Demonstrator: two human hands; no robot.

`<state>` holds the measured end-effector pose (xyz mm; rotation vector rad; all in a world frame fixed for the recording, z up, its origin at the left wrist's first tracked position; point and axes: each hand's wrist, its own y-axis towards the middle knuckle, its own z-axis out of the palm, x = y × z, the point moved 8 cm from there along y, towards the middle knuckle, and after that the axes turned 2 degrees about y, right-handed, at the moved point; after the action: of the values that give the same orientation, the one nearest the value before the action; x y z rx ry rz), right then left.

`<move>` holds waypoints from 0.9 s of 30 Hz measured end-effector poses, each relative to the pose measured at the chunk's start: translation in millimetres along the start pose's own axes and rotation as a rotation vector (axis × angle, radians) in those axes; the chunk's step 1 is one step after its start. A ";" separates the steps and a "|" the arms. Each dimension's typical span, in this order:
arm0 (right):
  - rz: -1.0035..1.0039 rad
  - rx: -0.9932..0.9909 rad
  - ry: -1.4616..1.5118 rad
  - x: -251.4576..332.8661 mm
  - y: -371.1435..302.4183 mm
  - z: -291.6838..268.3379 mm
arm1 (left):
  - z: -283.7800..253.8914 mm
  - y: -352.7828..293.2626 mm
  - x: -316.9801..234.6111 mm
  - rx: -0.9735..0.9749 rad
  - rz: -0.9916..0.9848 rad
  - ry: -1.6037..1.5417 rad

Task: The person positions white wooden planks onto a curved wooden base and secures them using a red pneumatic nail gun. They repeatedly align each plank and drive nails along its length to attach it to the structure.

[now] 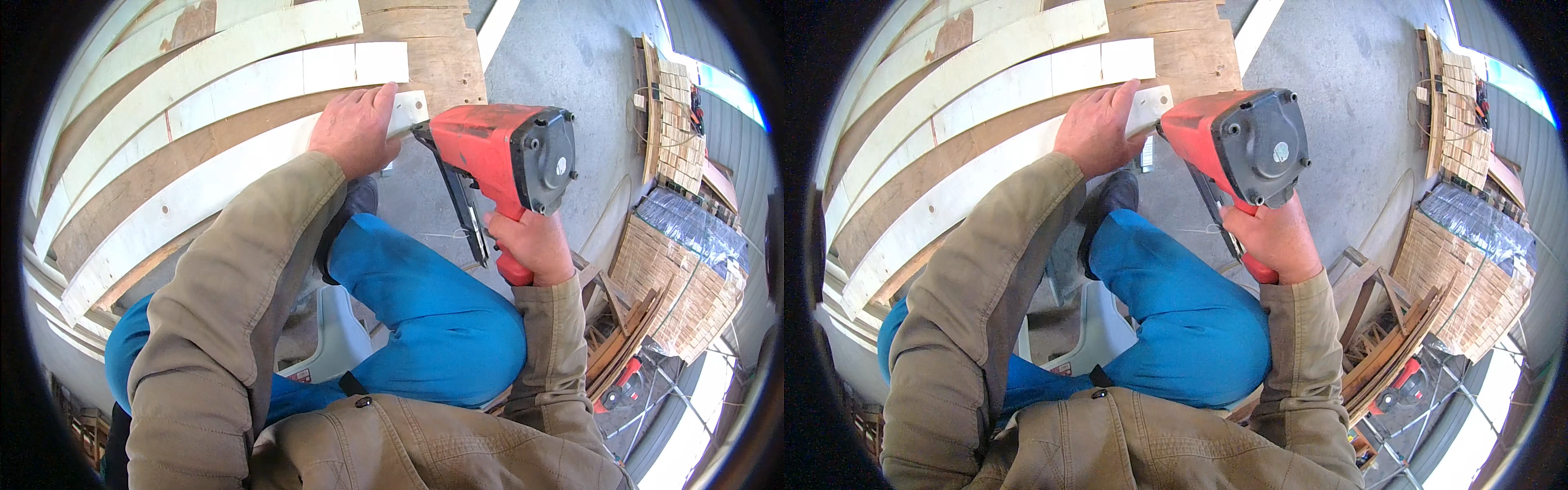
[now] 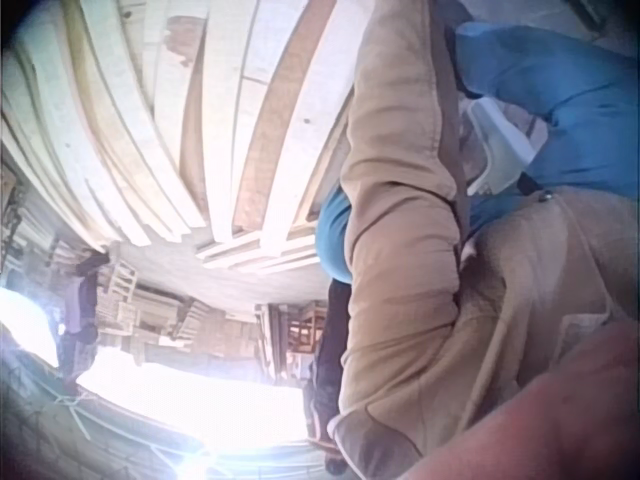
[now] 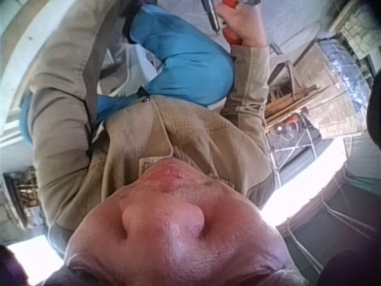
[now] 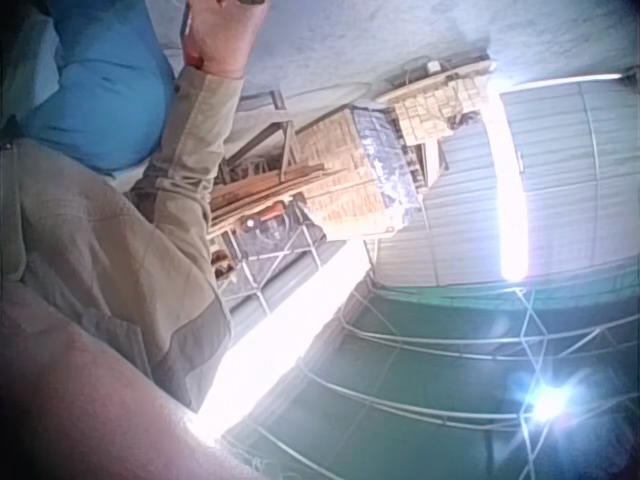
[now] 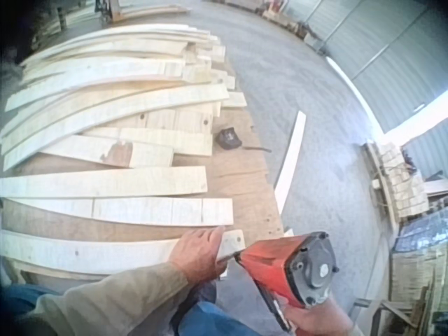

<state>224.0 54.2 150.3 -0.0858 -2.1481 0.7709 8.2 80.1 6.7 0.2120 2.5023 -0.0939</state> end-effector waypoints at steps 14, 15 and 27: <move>-0.229 -0.012 -0.221 -30.6 -2.2 -3.3 | -1.7 -0.5 -0.4 0.074 -0.022 -0.033; -0.261 -0.010 -0.226 -27.5 -2.2 -2.9 | -2.2 -0.9 -0.8 0.067 -0.013 -0.043; -0.117 0.004 -0.074 -0.3 12.0 7.4 | -44.1 -26.7 12.0 0.035 0.100 0.051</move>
<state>216.4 60.1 140.0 0.0707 -2.1999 0.7209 -31.6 60.5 35.6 0.3578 2.5372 -0.0919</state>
